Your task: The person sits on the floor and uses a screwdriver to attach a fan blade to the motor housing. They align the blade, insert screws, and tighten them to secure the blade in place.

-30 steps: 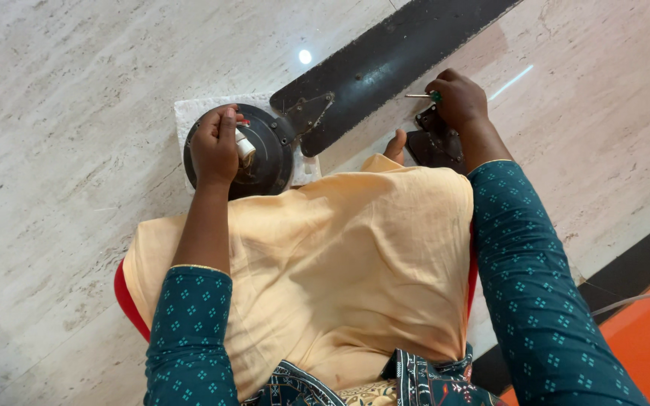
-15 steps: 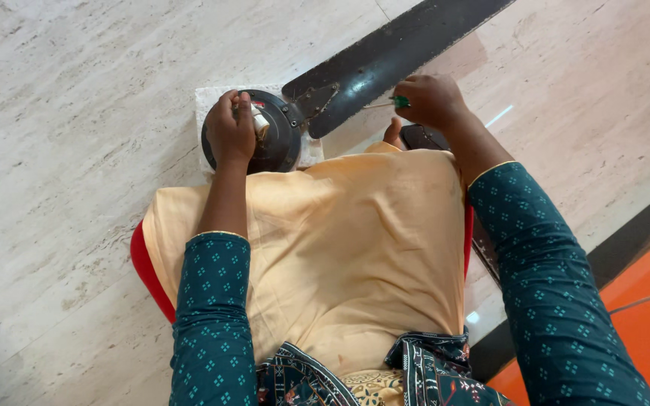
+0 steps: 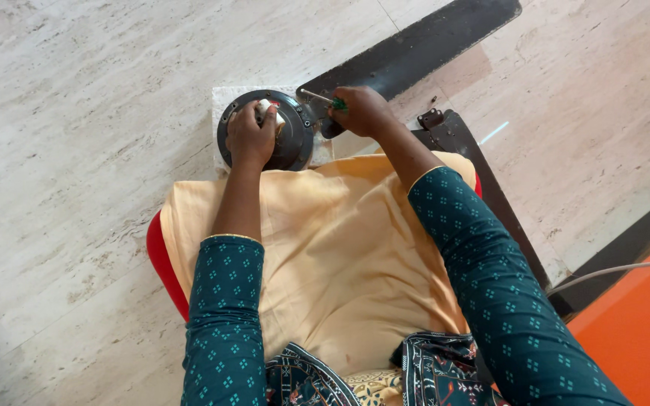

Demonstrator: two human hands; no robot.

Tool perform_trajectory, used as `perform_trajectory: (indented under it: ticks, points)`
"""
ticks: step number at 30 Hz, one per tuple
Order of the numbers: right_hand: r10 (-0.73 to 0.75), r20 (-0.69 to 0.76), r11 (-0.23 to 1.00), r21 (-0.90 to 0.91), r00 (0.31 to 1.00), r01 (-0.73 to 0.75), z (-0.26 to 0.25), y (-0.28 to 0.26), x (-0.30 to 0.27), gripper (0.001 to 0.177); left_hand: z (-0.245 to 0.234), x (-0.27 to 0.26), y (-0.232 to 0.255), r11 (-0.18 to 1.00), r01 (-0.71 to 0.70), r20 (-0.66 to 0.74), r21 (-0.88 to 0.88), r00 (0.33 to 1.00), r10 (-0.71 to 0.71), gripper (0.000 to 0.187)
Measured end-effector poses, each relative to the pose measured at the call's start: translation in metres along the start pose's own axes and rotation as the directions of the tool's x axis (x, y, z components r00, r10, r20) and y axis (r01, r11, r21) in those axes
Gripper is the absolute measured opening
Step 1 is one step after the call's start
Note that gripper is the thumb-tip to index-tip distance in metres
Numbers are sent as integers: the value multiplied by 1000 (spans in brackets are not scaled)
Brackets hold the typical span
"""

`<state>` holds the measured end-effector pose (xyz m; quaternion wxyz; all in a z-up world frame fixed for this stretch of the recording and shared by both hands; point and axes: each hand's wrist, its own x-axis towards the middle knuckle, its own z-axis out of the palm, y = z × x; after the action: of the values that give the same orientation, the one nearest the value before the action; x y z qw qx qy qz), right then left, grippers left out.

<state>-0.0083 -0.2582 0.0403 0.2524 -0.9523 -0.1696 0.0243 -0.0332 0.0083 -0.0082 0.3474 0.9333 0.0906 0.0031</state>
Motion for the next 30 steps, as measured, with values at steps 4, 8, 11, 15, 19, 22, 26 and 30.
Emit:
perform_trajectory:
  ticks: [4, 8, 11, 15, 19, 22, 26, 30]
  points:
    - [10, -11, 1000, -11, 1000, -10, 4, 9, 3, 22, -8, -1, 5, 1000, 7, 85, -1, 996, -7, 66]
    - [46, 104, 998, 29, 994, -49, 12, 9, 8, 21, -18, 0, 13, 999, 35, 152, 24, 988, -38, 66]
    - [-108, -1, 994, 17, 994, 108, 22, 11, 15, 22, -24, 0, 16, 998, 41, 183, 43, 982, -49, 64]
    - [34, -32, 996, -82, 999, -37, 34, 30, 38, 24, -26, 1, 16, 999, 3, 194, 54, 981, -14, 61]
    - [-166, -240, 972, -207, 957, 116, 46, 61, 63, 24, -22, 1, 9, 998, -48, 162, 40, 986, 41, 60]
    - [-261, -300, 917, -373, 918, 140, 57, 79, 78, 26, -19, 1, 4, 996, -90, 145, 28, 986, 85, 58]
    - [-61, -183, 908, -419, 981, -22, 62, 94, 82, 7, -17, 2, 3, 996, -77, 171, 36, 983, 70, 58]
    - [-37, -189, 948, -318, 981, -25, 63, 96, 83, 10, -20, 1, 4, 997, -71, 194, 33, 979, 64, 58]
